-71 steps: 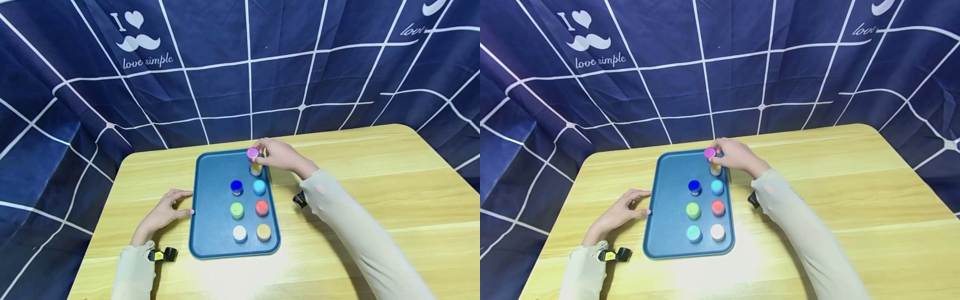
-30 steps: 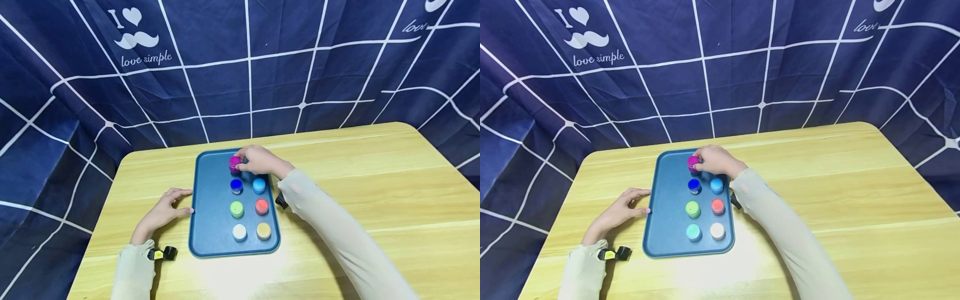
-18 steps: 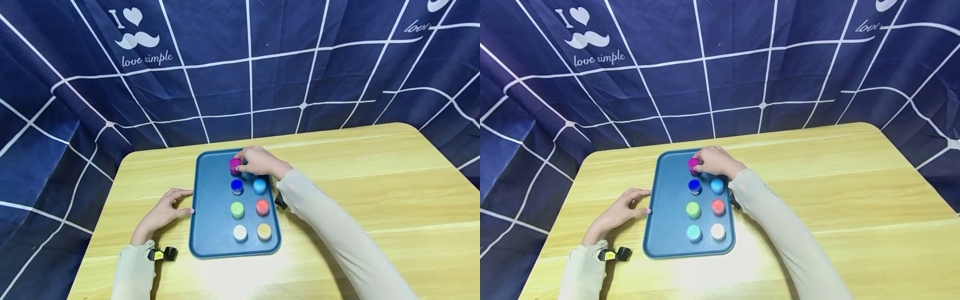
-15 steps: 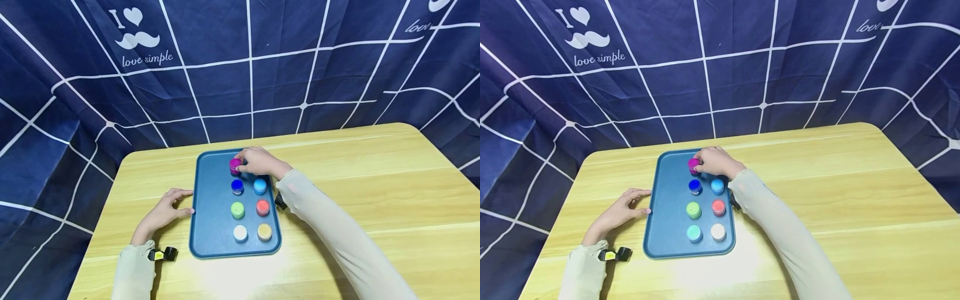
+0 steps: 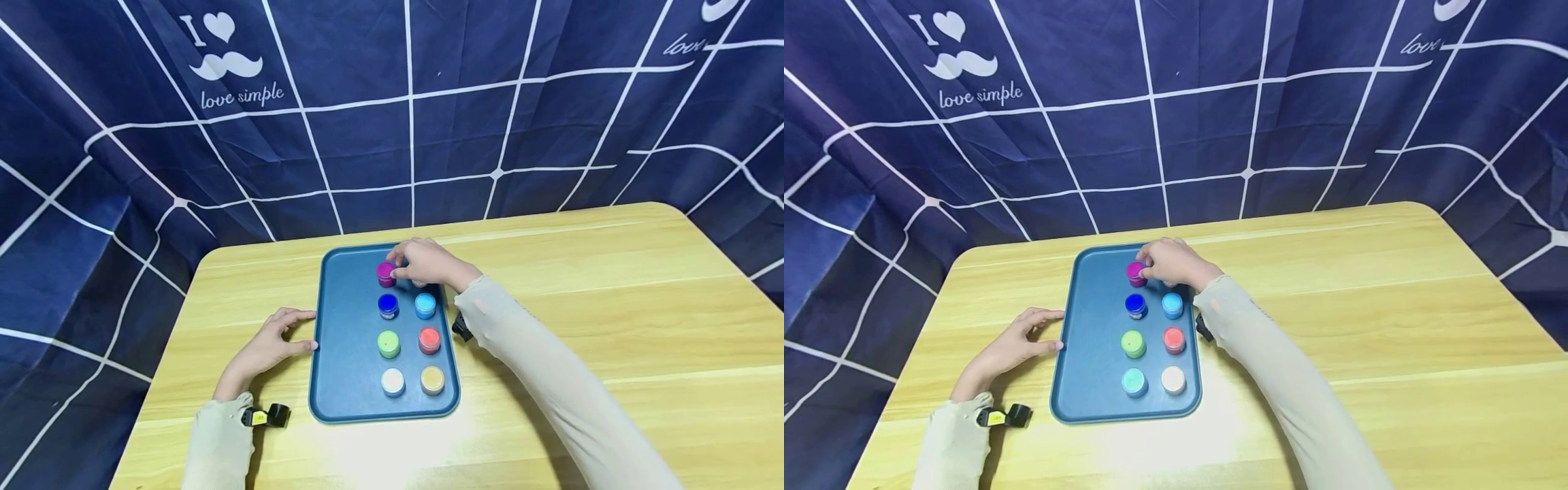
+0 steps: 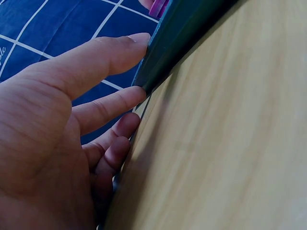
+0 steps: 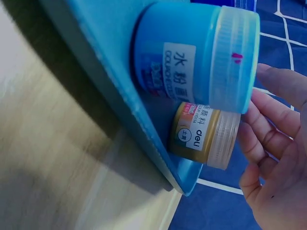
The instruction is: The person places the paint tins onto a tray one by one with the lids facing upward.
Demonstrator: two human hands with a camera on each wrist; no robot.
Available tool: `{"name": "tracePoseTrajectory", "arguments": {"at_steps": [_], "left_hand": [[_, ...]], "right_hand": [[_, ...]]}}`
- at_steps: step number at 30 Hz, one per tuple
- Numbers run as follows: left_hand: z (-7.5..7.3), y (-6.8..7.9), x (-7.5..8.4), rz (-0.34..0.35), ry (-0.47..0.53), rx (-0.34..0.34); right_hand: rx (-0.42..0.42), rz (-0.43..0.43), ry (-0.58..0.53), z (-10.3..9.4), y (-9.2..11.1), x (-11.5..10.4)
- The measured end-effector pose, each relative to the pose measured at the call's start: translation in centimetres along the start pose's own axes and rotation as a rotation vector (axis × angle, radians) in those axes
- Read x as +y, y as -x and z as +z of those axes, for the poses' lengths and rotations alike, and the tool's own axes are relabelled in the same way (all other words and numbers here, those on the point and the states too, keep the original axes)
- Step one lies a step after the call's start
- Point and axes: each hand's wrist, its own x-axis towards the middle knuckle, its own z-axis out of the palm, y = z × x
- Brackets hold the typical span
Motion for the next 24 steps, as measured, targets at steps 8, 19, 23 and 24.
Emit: {"name": "tracePoseTrajectory", "arguments": {"at_steps": [8,19,23,24], "left_hand": [[0.06,-0.05,-0.14,-0.005,-0.007,0.0],[0.12,-0.45,0.09,-0.012,0.004,-0.01],[0.03,-0.73,0.09,-0.006,-0.024,-0.015],[0.03,-0.79,0.07,-0.005,-0.028,-0.017]], "right_hand": [[0.023,-0.017,0.001,0.43,-0.18,0.04],[0.048,-0.007,0.028,0.56,-0.2,0.11],[0.052,-0.007,0.007,0.02,0.2,0.38],[0.059,-0.009,-0.001,-0.17,0.39,0.52]]}}
